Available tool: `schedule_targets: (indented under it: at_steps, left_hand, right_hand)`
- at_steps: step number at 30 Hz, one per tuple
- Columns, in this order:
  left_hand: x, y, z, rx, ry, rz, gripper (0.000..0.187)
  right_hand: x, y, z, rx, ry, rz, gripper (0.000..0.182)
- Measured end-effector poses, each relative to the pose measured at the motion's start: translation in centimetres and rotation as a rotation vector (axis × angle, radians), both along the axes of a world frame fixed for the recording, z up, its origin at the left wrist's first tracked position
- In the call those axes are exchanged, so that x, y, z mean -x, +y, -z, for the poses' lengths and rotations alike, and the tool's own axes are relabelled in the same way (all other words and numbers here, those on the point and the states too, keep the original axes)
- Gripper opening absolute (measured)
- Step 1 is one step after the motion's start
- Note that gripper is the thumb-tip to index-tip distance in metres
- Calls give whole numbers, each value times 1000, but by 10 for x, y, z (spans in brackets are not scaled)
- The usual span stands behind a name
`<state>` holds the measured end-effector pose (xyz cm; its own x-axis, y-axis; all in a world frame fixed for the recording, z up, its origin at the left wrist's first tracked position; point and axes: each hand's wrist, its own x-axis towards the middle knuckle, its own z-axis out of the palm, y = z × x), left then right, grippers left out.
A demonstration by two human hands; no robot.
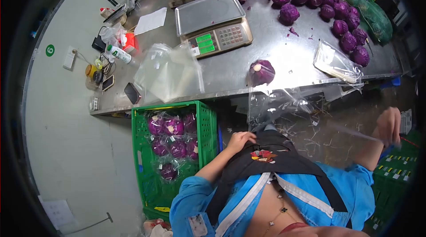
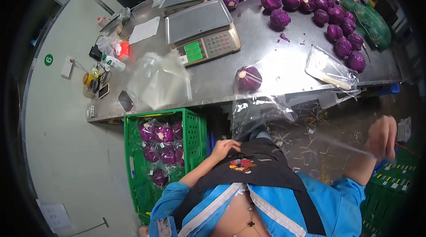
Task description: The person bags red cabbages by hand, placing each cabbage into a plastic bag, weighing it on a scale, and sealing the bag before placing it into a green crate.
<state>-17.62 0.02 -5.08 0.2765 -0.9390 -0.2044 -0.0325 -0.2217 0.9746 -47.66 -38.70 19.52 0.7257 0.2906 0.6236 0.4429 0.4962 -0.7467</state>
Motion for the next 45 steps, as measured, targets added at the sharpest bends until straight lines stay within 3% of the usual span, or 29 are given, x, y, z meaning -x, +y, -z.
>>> schedule_targets:
  at_steps: [3,4,6,8,10,12,14,15,16,17,19,20,21,23,24,25,26,28,29,31,33,34,35,36,38,39,41,44,45]
  left_hand:
    - [-26,-6,15,-38,-603,-418,41]
    - [-32,-22,2,-17,-786,-429,54]
    - [-42,-52,1,17,-1070,-341,84]
    - [-48,-83,-4,166,-1217,-190,69]
    - [-51,-111,-18,249,-1222,-34,42]
    - [-63,-127,-3,238,-889,14,28]
    - [-82,-137,19,98,-214,-201,21]
    - [-91,-140,29,71,285,-406,23]
    - [-94,-147,2,-78,319,-557,22]
    - [-97,-155,5,-81,313,-559,22]
    - [-102,-174,12,227,227,-1091,17]
    - [-107,-180,-9,272,-221,-1207,16]
    - [-106,-188,-30,274,-228,-1202,16]
    - [-98,-212,-105,563,-998,-456,29]
    - [-103,-228,-98,551,-992,-453,29]
    - [-108,-250,-82,233,-952,-249,34]
    - [-115,-265,-68,-72,-897,-52,39]
    - [-136,-276,-43,-172,-861,13,39]
    - [-144,-282,-37,-268,-815,73,40]
    - [-140,-280,-38,-249,-801,76,36]
    - [-141,-276,-31,-187,-639,-5,35]
    - [-144,-270,-9,-201,-639,-11,35]
    - [-147,-262,27,-141,-166,-129,38]
    - [-148,-252,46,-64,299,-253,41]
    - [-137,-225,39,111,641,-347,50]
    - [-130,-217,22,158,694,-378,57]
    - [-110,-189,-9,318,689,-511,67]
    - [-105,-98,-44,443,509,-653,74]
    - [-103,-55,-58,406,583,-741,75]
  right_hand:
    - [-28,6,39,997,1165,1190,11]
    - [-33,7,65,998,1167,1195,11]
    - [-48,7,123,1691,728,1115,65]
    - [-112,41,124,1782,566,1146,79]
    - [-159,56,136,1646,206,1004,51]
    - [-185,46,157,1648,-45,945,38]
    - [-202,31,190,900,905,843,17]
    - [-213,22,203,465,984,935,20]
    - [-221,18,211,370,1074,891,26]
    - [-226,13,217,273,1159,846,32]
    - [-230,15,218,201,1206,808,41]
    - [-231,15,216,117,1204,768,45]
    - [-233,14,213,110,1199,769,45]
    - [-233,10,210,-5,1370,751,48]
    - [-231,6,215,-75,1380,714,52]
    - [-225,0,227,-78,1393,706,52]
    - [-220,-14,239,371,1380,710,53]
    - [-223,-39,213,1151,1190,618,53]
    - [-231,-48,186,1162,1183,618,53]
    - [-246,-46,144,1278,512,1436,64]
    - [-285,-24,106,1242,377,1100,92]
    - [-294,-18,130,1291,605,830,98]
    - [-309,-7,169,1319,813,547,104]
    - [-307,-5,207,874,890,548,102]
    - [-306,-8,224,833,843,579,95]
    - [-309,3,233,769,853,604,89]
    - [-323,21,194,156,1189,194,70]
    - [-329,73,191,24,1379,-390,53]
    - [-330,110,188,125,1286,-318,56]
